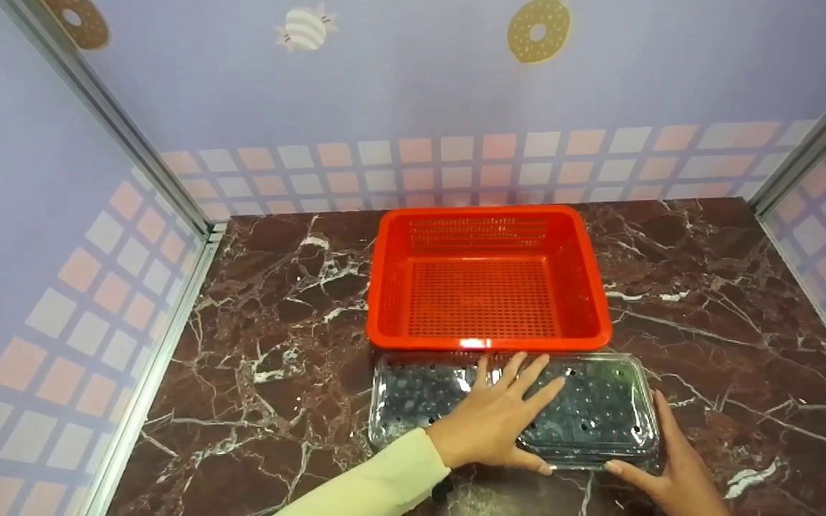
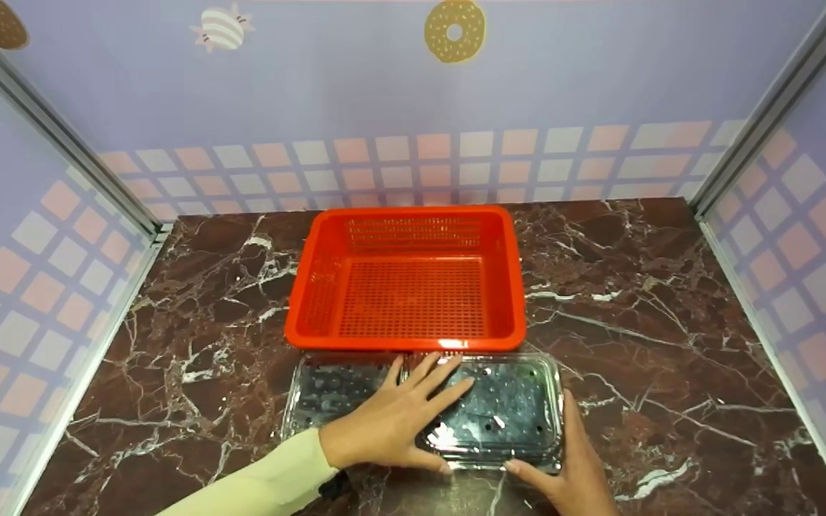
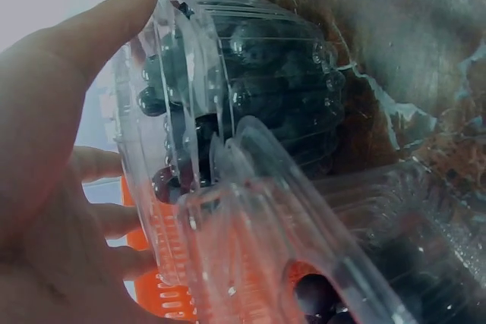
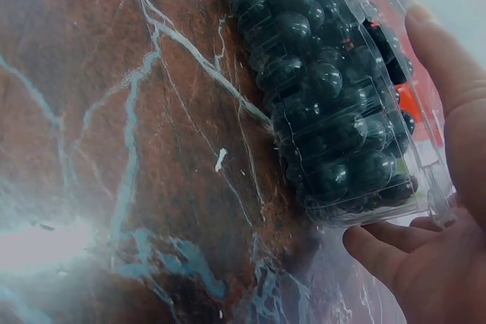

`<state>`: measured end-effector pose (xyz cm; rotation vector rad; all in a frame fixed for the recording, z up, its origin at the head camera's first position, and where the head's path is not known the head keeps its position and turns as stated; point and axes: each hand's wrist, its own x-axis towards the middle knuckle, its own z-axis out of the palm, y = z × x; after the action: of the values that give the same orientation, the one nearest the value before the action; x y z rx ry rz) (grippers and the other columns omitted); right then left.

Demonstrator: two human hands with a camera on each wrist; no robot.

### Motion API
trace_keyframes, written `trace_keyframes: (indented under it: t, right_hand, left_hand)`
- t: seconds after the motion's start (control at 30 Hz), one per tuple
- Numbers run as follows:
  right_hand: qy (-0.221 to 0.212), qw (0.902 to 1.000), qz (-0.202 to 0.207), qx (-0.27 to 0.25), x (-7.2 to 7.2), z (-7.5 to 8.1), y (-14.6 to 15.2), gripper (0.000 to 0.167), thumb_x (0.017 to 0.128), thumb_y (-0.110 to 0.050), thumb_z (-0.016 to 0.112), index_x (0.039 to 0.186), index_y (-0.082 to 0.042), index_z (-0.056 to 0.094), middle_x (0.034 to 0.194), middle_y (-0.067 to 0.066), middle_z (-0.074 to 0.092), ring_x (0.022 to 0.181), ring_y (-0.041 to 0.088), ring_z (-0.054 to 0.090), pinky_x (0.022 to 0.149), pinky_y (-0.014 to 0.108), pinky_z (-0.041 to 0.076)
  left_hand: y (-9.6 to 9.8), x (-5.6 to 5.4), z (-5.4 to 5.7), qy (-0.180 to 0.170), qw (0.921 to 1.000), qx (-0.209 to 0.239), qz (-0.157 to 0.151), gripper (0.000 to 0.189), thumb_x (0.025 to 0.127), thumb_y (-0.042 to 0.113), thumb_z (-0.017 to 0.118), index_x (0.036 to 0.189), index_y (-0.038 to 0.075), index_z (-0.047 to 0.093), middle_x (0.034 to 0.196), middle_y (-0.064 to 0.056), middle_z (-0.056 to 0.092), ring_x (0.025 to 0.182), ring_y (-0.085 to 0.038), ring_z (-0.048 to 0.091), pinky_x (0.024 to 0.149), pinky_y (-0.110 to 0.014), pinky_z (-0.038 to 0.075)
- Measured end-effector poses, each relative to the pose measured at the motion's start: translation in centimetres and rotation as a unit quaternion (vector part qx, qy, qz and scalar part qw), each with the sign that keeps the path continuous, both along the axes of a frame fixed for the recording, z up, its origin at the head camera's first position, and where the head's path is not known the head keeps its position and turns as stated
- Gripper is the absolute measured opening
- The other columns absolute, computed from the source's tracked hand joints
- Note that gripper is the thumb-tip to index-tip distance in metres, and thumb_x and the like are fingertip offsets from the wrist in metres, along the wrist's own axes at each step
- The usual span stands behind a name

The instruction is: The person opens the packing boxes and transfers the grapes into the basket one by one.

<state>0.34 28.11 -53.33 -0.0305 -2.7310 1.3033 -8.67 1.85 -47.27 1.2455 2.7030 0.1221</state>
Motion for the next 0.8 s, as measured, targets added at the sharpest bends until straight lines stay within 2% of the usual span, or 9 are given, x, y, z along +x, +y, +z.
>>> trace_keyframes:
  t: [0.07, 0.1, 0.23, 0.4, 0.6, 0.8]
  right_hand:
    - [-0.002, 1.0000, 0.000, -0.001, 0.01, -0.03, 0.06, 0.124, 0.065, -0.018, 0.089, 0.156, -0.010, 0.006, 0.141, 0.037, 0.041, 0.108, -0.019, 0.039, 0.090, -0.006, 0.023]
    - [-0.002, 1.0000, 0.000, -0.002, 0.00, -0.06, 0.08, 0.123, 0.064, -0.018, 0.089, 0.156, -0.008, 0.007, 0.140, 0.037, 0.042, 0.107, -0.025, 0.031, 0.089, -0.007, 0.023]
    - [0.001, 1.0000, 0.001, -0.002, 0.05, -0.14, 0.10, 0.124, 0.062, -0.018, 0.090, 0.155, -0.005, 0.010, 0.138, 0.036, 0.045, 0.107, -0.026, 0.030, 0.088, -0.007, 0.023]
    - [0.027, 0.9996, 0.006, -0.010, 0.12, -0.47, 0.05, 0.126, 0.058, -0.014, 0.092, 0.156, -0.008, 0.012, 0.138, 0.037, 0.044, 0.108, -0.027, 0.032, 0.089, -0.006, 0.023]
    - [0.044, 0.9986, 0.020, -0.025, 0.14, -0.78, 0.05, 0.132, 0.054, -0.008, 0.092, 0.156, -0.011, 0.010, 0.141, 0.040, 0.037, 0.112, -0.030, 0.028, 0.092, -0.006, 0.022]
    - [0.035, 0.9988, 0.021, -0.028, 0.19, -0.75, 0.07, 0.133, 0.054, -0.009, 0.092, 0.157, -0.014, 0.008, 0.144, 0.040, 0.033, 0.113, -0.030, 0.025, 0.093, -0.007, 0.021]
  left_hand:
    - [0.04, 0.02, -0.05, -0.002, 1.0000, 0.001, 0.001, 0.118, 0.066, 0.080, 0.062, 0.156, 0.032, 0.002, 0.165, -0.003, -0.003, 0.150, -0.032, 0.011, 0.112, -0.068, 0.019]
    - [0.06, 0.02, -0.06, -0.003, 1.0000, 0.001, 0.001, 0.119, 0.066, 0.079, 0.063, 0.156, 0.032, 0.002, 0.165, -0.003, -0.003, 0.150, -0.033, 0.011, 0.112, -0.068, 0.020]
    - [0.11, 0.04, 0.06, 0.002, 1.0000, -0.005, -0.007, 0.115, 0.069, 0.077, 0.063, 0.156, 0.031, 0.003, 0.165, -0.004, -0.002, 0.150, -0.034, 0.011, 0.111, -0.068, 0.022]
    - [0.05, 0.13, 0.32, 0.007, 0.9997, -0.015, -0.017, 0.109, 0.075, 0.076, 0.058, 0.157, 0.029, 0.005, 0.165, -0.006, 0.001, 0.150, -0.033, 0.012, 0.112, -0.064, 0.028]
    - [-0.01, 0.21, 0.47, -0.016, 0.9994, -0.018, -0.023, 0.100, 0.082, 0.073, 0.053, 0.157, 0.028, 0.004, 0.165, -0.006, -0.003, 0.151, -0.033, 0.009, 0.114, -0.050, 0.034]
    - [0.02, 0.15, 0.56, -0.041, 0.9987, -0.017, -0.024, 0.097, 0.084, 0.073, 0.050, 0.156, 0.030, 0.002, 0.165, -0.005, -0.003, 0.151, -0.033, 0.006, 0.112, -0.048, 0.038]
